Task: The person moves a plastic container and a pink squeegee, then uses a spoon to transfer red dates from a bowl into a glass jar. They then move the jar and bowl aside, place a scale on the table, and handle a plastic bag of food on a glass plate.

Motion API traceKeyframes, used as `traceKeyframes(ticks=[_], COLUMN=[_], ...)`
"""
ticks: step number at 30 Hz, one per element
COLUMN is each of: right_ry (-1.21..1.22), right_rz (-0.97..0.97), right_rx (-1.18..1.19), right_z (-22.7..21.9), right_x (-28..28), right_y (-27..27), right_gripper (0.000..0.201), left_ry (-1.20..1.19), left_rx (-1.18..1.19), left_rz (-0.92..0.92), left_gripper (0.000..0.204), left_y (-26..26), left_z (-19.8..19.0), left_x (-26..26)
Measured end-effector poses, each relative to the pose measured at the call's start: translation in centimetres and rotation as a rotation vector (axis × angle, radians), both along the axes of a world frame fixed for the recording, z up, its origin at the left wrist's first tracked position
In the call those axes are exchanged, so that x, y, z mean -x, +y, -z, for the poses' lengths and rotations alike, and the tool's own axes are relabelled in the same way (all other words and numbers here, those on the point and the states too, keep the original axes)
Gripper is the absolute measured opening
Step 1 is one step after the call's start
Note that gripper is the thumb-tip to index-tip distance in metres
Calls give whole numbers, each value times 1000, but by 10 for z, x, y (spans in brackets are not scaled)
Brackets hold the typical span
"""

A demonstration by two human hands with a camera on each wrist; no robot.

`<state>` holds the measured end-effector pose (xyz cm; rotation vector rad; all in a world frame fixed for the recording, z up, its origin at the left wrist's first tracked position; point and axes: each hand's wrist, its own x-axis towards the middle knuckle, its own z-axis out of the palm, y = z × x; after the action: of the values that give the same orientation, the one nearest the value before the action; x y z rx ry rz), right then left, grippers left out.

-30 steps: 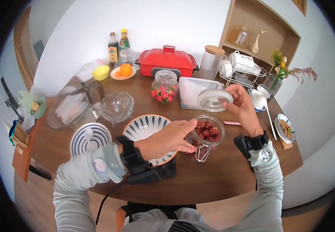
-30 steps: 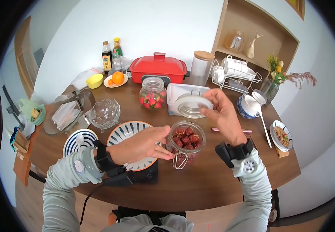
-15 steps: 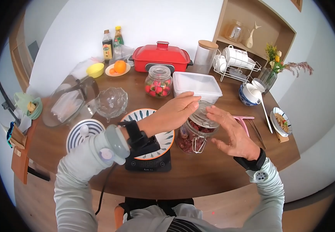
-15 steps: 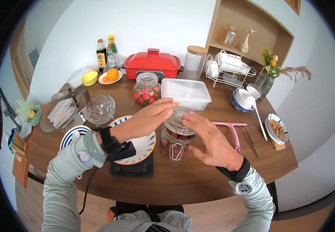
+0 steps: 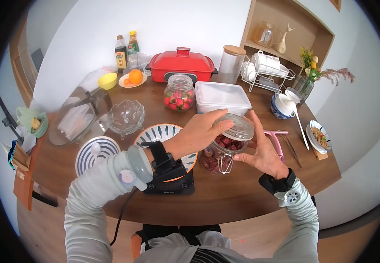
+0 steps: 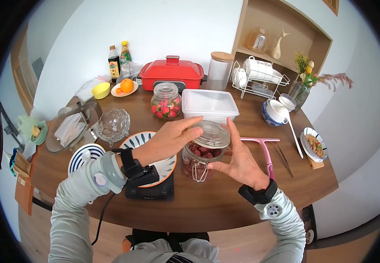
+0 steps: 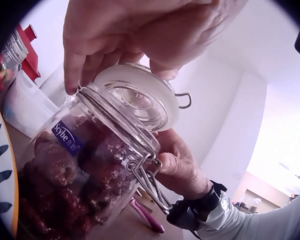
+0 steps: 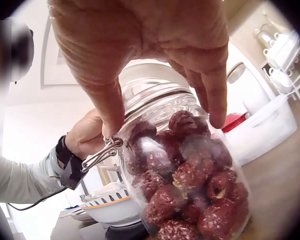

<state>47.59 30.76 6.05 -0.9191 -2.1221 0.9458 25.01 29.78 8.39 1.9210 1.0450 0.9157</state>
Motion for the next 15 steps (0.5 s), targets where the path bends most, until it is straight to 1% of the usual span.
traceKeyframes(ticks=[2, 3, 4, 5, 6, 9, 12, 14, 15], right_ry=[-27, -37, -80, -123, -166, -196, -176, -271, -320], right_rz=[5, 8, -19, -45, -74, -95, -97, -78, -68], right_rx=[17, 27, -11, -48, -85, -136, -116, -295, -383], right_z=[-2, -1, -1, -1, 0, 2, 0, 0, -1], right_x=[-1, -2, -3, -5, -6, -10, -6, -7, -8], right_y=[0, 0, 1, 2, 3, 4, 0, -1, -2], right_gripper=[117, 116, 114, 113, 111, 107, 106, 104, 103], left_ry=[4, 43, 83, 122, 126, 148, 216, 302, 301], left_rx=[35, -75, -182, -290, -308, -380, -481, -542, -559], left_rz=[-6, -30, -55, -80, -73, -46, -11, -6, -8], left_gripper=[50, 50, 50, 50, 50, 50, 48, 45, 44], left_y=[-2, 1, 6, 6, 7, 6, 4, 1, 0], left_z=[-4, 3, 18, 22, 25, 30, 33, 32, 33], left_x=[-2, -2, -2, -1, 0, 2, 2, 2, 1])
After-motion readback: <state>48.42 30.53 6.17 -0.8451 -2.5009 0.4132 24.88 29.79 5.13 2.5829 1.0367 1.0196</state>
